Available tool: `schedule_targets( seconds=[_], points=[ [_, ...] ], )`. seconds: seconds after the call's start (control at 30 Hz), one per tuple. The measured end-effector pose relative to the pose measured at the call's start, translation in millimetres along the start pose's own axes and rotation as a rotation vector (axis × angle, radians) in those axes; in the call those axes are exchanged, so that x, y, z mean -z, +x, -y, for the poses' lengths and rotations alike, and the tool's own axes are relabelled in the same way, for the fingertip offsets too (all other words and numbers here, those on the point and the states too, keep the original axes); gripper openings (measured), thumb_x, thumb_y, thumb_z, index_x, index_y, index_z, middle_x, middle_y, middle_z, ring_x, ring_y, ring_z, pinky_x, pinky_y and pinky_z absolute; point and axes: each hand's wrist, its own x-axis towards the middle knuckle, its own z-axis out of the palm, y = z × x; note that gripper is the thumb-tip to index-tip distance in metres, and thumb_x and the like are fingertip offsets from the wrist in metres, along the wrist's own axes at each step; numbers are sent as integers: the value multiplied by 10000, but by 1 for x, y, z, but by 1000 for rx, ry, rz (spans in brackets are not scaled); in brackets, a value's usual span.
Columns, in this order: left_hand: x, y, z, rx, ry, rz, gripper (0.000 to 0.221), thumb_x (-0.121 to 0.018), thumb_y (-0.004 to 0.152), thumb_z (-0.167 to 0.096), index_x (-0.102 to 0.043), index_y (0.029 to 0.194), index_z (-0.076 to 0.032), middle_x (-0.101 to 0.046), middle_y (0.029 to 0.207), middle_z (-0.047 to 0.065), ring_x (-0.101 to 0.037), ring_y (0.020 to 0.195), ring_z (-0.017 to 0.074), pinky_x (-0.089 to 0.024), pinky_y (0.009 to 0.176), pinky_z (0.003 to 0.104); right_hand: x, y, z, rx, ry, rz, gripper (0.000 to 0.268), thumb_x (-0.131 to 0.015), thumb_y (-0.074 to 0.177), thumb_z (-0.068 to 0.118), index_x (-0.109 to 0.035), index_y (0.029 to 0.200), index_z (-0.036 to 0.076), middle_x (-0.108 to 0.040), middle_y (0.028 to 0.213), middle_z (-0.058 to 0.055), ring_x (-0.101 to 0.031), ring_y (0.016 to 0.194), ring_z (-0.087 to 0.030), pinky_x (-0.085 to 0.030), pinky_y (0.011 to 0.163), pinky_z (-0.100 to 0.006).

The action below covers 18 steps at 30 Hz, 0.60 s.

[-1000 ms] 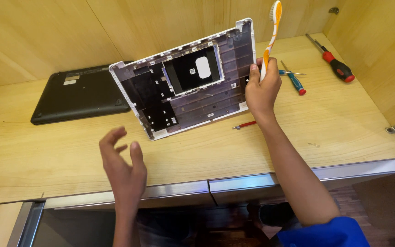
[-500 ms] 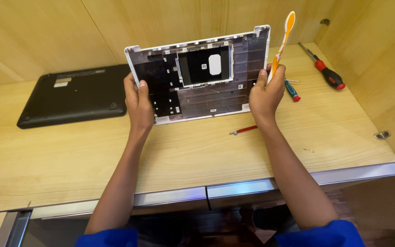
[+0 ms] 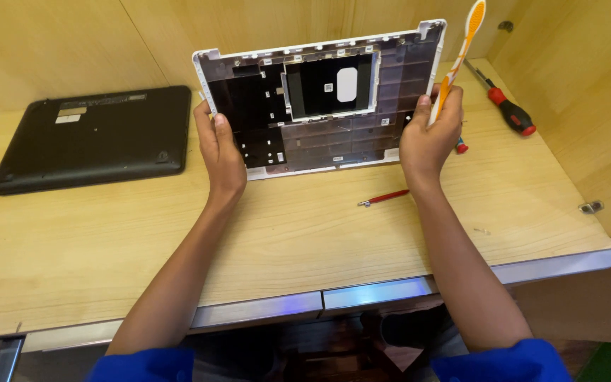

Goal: Disassembling a laptop, cleaning the internal casing with a toothbrush, and manipulating internal components.

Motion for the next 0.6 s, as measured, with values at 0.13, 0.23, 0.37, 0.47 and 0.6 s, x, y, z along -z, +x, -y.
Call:
schedule_targets(
  seconds=[0.13,0.23,0.37,0.47,0.6],
  points=[
    [4,1,-25,-8,-58,8,363,-274,1140,-276,-522,1357,-123,-620,1098,65,-552,1121,157,-399,1096,422,2,-4,4,-11,-25,15,108,-530,1035,0,-533,1112,76,-587,941,-148,-570,940,-426,-421,844,-492],
    [9,-1,-21,-21,-91,16,371,-281,1147,-262,-526,1389,-125,-608,1122,43,-531,1128,134,-398,1114,418,1,-6,3,-13,-9,43,115,-522,1037,-3,-526,1125,72,-595,973,-163,-559,953,-431,-408,854,-489],
    [9,-5,-21,-17,-111,-10,349,-312,1151,-279,-548,1368,-139,-586,1102,12,-514,1103,114,-387,1116,393,4,-5,1,-43,24,51,119,-522,1035,-15,-515,1111,77,-578,945,-156,-563,903,-390,-413,814,-460],
    [7,-8,-24,-13,-116,-20,350,-312,1149,-279,-558,1362,-150,-576,1092,-5,-508,1088,100,-386,1113,374,2,-4,-5,-62,40,49,124,-534,1030,-16,-519,1107,80,-578,933,-151,-571,887,-365,-419,804,-449],
    [8,-10,-17,-4,-140,-38,357,-308,1145,-299,-573,1341,-160,-553,1063,-13,-504,1063,95,-382,1101,354,-2,-5,-14,-88,93,54,125,-530,1028,-14,-524,1097,91,-561,896,-105,-568,862,-280,-425,787,-407]
  ],
)
